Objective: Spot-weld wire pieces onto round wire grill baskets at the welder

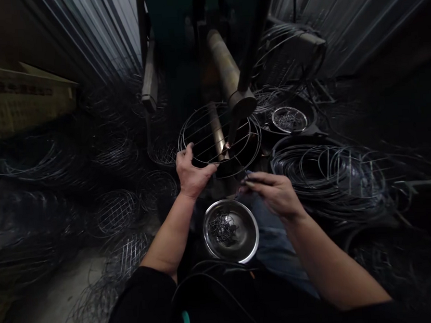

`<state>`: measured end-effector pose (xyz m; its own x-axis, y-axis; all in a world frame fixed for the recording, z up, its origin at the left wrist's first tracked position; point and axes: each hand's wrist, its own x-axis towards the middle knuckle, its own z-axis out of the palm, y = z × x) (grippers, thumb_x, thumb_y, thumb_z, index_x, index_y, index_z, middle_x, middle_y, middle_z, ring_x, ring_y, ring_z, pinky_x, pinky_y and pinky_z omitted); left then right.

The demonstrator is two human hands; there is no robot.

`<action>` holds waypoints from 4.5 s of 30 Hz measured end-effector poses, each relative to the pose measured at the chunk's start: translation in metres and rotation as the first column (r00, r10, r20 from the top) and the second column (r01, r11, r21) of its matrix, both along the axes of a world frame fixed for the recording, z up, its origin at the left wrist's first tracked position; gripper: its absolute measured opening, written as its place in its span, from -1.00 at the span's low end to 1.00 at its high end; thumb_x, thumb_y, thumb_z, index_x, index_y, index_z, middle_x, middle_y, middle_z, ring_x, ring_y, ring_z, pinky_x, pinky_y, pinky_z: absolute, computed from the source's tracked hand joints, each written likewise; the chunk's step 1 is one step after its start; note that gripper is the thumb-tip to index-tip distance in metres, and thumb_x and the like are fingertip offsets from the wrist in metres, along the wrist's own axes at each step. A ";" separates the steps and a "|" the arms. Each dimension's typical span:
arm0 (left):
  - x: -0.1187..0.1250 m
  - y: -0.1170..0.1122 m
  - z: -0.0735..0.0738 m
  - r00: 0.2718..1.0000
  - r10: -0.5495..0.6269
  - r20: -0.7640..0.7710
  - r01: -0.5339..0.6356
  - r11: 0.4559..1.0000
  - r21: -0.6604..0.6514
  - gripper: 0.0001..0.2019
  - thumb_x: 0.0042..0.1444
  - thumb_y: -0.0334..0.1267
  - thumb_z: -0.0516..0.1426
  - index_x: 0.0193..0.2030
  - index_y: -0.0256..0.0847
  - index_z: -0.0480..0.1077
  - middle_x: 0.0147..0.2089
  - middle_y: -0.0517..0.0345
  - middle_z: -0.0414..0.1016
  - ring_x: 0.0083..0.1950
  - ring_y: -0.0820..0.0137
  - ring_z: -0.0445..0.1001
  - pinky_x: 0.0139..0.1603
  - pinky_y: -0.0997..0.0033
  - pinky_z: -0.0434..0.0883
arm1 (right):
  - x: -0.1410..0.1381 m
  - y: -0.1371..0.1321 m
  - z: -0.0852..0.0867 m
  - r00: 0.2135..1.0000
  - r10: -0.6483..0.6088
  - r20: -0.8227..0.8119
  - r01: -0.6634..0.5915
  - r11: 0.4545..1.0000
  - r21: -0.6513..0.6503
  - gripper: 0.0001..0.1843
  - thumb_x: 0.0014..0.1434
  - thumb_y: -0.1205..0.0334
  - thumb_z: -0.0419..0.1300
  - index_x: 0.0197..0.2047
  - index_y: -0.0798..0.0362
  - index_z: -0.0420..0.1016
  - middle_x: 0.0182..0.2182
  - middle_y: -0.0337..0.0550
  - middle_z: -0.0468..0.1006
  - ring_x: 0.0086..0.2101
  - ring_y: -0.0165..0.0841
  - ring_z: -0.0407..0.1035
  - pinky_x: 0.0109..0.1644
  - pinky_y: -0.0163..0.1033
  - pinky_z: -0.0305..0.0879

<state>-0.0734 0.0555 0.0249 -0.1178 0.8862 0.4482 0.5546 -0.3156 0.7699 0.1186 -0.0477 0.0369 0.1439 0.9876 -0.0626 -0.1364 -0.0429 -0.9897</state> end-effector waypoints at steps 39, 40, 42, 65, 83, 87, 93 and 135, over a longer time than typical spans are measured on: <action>0.015 0.010 0.014 0.995 0.041 -0.086 -0.035 0.997 0.074 -0.18 -0.31 -0.22 0.34 0.21 -0.26 0.32 -0.02 0.04 0.28 0.00 0.23 0.38 0.08 0.21 0.38 | -0.046 0.067 0.007 0.976 -0.210 -0.061 0.203 0.973 -0.112 -0.71 -0.15 0.12 0.38 -0.38 0.16 0.61 -0.60 -0.24 0.52 -0.62 -0.42 0.42 -0.67 -0.42 0.30; 0.015 0.010 0.014 0.995 0.044 -0.086 -0.038 0.996 0.074 -0.19 -0.31 -0.21 0.34 0.21 -0.26 0.32 -0.03 0.04 0.28 0.00 0.24 0.39 0.08 0.22 0.38 | -0.046 0.066 0.009 0.975 -0.212 -0.066 0.203 0.972 -0.119 -0.70 -0.15 0.12 0.38 -0.38 0.16 0.60 -0.60 -0.23 0.52 -0.63 -0.42 0.42 -0.67 -0.42 0.30; 0.015 0.008 0.015 0.996 0.049 -0.078 -0.042 0.996 0.084 -0.19 -0.30 -0.21 0.34 0.21 -0.24 0.32 -0.02 0.06 0.28 -0.01 0.26 0.39 0.07 0.24 0.38 | -0.046 0.063 0.012 0.971 -0.229 -0.064 0.221 0.969 -0.109 -0.71 -0.13 0.12 0.37 -0.37 0.17 0.60 -0.58 -0.21 0.53 -0.61 -0.41 0.43 -0.65 -0.41 0.32; 0.013 0.015 0.009 0.997 0.055 -0.058 -0.047 0.990 0.135 -0.17 -0.34 -0.20 0.37 0.20 -0.28 0.34 -0.03 0.04 0.30 -0.04 0.28 0.40 0.07 0.24 0.39 | -0.047 0.065 -0.028 0.907 -0.400 0.133 0.378 0.911 0.163 -0.79 -0.02 0.17 0.32 -0.29 0.05 0.65 -0.29 -0.15 0.66 -0.26 -0.29 0.52 -0.06 -0.15 0.45; 0.021 0.024 0.013 0.998 0.069 0.013 -0.069 0.998 0.003 -0.19 -0.37 -0.21 0.38 0.16 -0.25 0.38 -0.06 0.07 0.31 -0.05 0.28 0.41 0.02 0.26 0.41 | -0.044 0.074 -0.013 0.928 -0.351 0.125 0.341 0.935 0.092 -0.81 -0.04 0.16 0.30 -0.35 0.07 0.63 -0.47 -0.22 0.60 -0.48 -0.36 0.47 -0.37 -0.27 0.42; 0.021 0.025 0.013 0.997 0.072 0.012 -0.072 0.997 -0.019 -0.19 -0.38 -0.20 0.37 0.16 -0.23 0.39 -0.04 0.06 0.32 -0.03 0.25 0.42 0.04 0.24 0.41 | -0.041 0.072 -0.010 0.939 -0.307 0.156 0.301 0.952 0.064 -0.78 0.00 0.14 0.28 -0.31 0.08 0.62 -0.51 -0.23 0.57 -0.53 -0.37 0.45 -0.44 -0.29 0.38; 0.021 0.027 0.014 0.997 0.071 0.007 -0.071 0.997 -0.027 -0.20 -0.39 -0.19 0.37 0.13 -0.27 0.41 -0.07 0.05 0.34 -0.04 0.24 0.44 0.06 0.23 0.41 | -0.033 0.062 -0.010 0.808 -0.298 0.508 0.170 0.944 0.282 -0.81 0.09 0.24 0.21 -0.26 0.05 0.63 -0.36 -0.16 0.65 -0.34 -0.31 0.50 -0.19 -0.23 0.41; -0.031 0.069 -0.011 0.962 -0.272 0.025 0.271 0.962 0.011 -0.39 -0.14 0.00 0.35 0.08 -0.08 0.41 0.06 0.03 0.45 0.25 0.10 0.32 0.24 -0.06 0.25 | -0.101 -0.022 -0.118 -0.007 0.624 0.782 -0.374 0.724 -0.580 -0.68 0.19 0.46 0.01 -0.18 0.26 0.61 -0.20 0.23 0.59 -0.12 -0.09 0.44 -0.09 -0.09 0.26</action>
<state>-0.1041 0.1246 0.0139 0.1149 0.8830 0.4552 0.4270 -0.4576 0.7799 0.0180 -0.0698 -0.0810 -0.3119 0.8228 -0.4750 0.9350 0.1769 -0.3074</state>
